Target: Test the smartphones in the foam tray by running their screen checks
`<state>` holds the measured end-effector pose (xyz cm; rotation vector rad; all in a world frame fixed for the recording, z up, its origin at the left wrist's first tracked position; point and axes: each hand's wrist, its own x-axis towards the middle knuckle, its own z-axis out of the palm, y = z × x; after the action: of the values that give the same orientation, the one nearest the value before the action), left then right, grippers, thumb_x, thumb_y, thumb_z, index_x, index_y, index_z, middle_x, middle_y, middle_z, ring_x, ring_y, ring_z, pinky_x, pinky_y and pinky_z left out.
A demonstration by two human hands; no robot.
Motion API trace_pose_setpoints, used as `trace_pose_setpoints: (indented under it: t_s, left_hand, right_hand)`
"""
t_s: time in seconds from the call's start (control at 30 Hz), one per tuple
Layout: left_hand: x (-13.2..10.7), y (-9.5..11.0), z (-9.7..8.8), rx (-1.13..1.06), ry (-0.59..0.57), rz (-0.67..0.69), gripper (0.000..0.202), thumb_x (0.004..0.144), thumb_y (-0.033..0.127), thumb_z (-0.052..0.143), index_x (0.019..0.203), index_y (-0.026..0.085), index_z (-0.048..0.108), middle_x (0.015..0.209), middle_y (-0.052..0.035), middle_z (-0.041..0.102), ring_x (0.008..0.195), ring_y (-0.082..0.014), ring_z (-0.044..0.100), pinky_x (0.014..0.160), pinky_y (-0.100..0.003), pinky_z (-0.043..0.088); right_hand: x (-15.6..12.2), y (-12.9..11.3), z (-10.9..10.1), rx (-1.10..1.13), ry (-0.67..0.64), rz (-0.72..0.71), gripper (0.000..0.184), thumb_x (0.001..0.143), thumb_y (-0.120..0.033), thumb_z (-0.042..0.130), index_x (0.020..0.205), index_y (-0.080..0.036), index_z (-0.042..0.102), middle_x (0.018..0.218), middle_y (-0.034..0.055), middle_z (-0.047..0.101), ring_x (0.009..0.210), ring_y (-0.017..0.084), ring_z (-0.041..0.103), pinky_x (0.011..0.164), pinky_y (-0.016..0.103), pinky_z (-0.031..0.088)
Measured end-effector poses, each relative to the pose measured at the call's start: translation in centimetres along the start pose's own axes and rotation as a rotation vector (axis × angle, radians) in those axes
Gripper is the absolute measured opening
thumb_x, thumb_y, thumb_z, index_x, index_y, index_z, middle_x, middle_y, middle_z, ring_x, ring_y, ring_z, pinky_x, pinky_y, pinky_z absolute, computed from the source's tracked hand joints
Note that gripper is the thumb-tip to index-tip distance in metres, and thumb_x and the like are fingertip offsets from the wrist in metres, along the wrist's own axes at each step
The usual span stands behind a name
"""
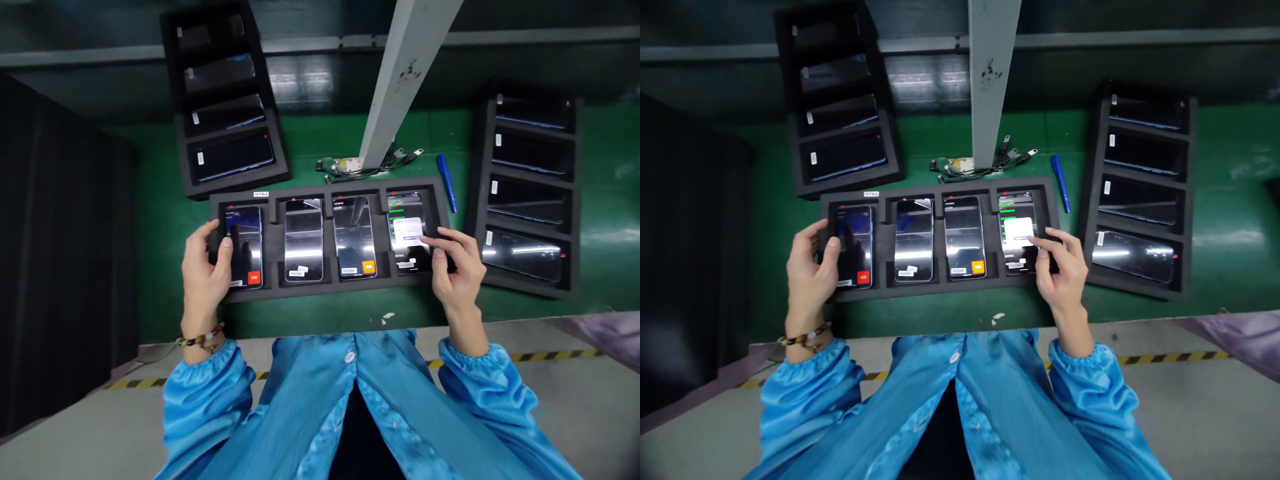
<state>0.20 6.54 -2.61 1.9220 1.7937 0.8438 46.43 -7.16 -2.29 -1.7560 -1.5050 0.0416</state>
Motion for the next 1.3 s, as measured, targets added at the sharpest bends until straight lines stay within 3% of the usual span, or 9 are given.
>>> trace_pose_setpoints:
  t_s: [0.27, 0.47, 0.57, 0.7, 0.93, 1.3]
  left_hand:
    - [-0.1, 0.1, 0.0, -0.012, 0.006, -0.009, 0.057, 0.108, 0.056, 0.060, 0.155, 0.024, 0.060, 0.152, -0.0134, 0.066, 0.138, -0.0333, 0.064, 0.126, -0.059, 0.047]
    - [-0.2, -0.3, 0.1, -0.115, 0.024, -0.056, 0.051, 0.108, 0.056, 0.061, 0.152, 0.028, 0.064, 0.150, -0.0094, 0.068, 0.134, -0.0290, 0.067, 0.121, -0.051, 0.053]
    - [-0.2, -0.6, 0.1, -0.208, 0.046, -0.064, 0.048, 0.108, 0.056, 0.063, 0.147, 0.029, 0.067, 0.145, -0.0075, 0.070, 0.129, -0.0262, 0.069, 0.122, -0.046, 0.053]
    - [-0.1, -1.1, 0.2, -0.322, 0.046, -0.061, 0.047, 0.106, 0.054, 0.067, 0.144, 0.027, 0.068, 0.143, -0.0076, 0.071, 0.131, -0.0256, 0.069, 0.124, -0.045, 0.052]
    - [-0.1, -1.2, 0.4, -0.291, 0.023, -0.059, 0.047, 0.104, 0.052, 0.069, 0.145, 0.029, 0.066, 0.147, -0.0088, 0.069, 0.138, -0.0289, 0.066, 0.125, -0.050, 0.051]
    - [0.0, -0.9, 0.4, -0.322, 0.041, -0.096, 0.047, 0.101, 0.049, 0.074, 0.142, 0.026, 0.069, 0.143, -0.0097, 0.072, 0.131, -0.0277, 0.069, 0.122, -0.047, 0.053]
  right_hand:
    - [0.1, -0.6, 0.1, 0.023, -0.038, -0.080, 0.027, 0.100, -0.021, 0.061, 0.113, -0.025, 0.084, 0.124, 0.0100, 0.080, 0.123, 0.031, 0.075, 0.105, 0.055, 0.061]
    - [0.4, -4.1, 2.0, 0.152, -0.288, -0.219, 0.040, 0.099, -0.013, 0.058, 0.131, -0.028, 0.076, 0.124, 0.0054, 0.083, 0.135, 0.031, 0.069, 0.111, 0.055, 0.057]
    - [0.5, -5.1, 2.6, 0.169, -0.346, -0.243, 0.041, 0.100, -0.014, 0.058, 0.134, -0.028, 0.074, 0.127, 0.0058, 0.082, 0.137, 0.032, 0.068, 0.110, 0.054, 0.057]
    - [0.9, -5.4, 3.2, 0.168, -0.341, -0.235, 0.040, 0.103, -0.017, 0.058, 0.139, -0.026, 0.072, 0.133, 0.0099, 0.078, 0.141, 0.033, 0.065, 0.115, 0.056, 0.055]
    - [1.1, -5.4, 4.3, 0.143, -0.324, -0.177, 0.036, 0.105, -0.023, 0.057, 0.136, -0.027, 0.075, 0.143, 0.0123, 0.073, 0.142, 0.034, 0.065, 0.117, 0.060, 0.054]
    - [1.0, -4.8, 4.4, 0.205, -0.195, -0.120, 0.036, 0.103, -0.016, 0.057, 0.128, -0.028, 0.079, 0.130, 0.0098, 0.078, 0.134, 0.032, 0.070, 0.114, 0.058, 0.059]
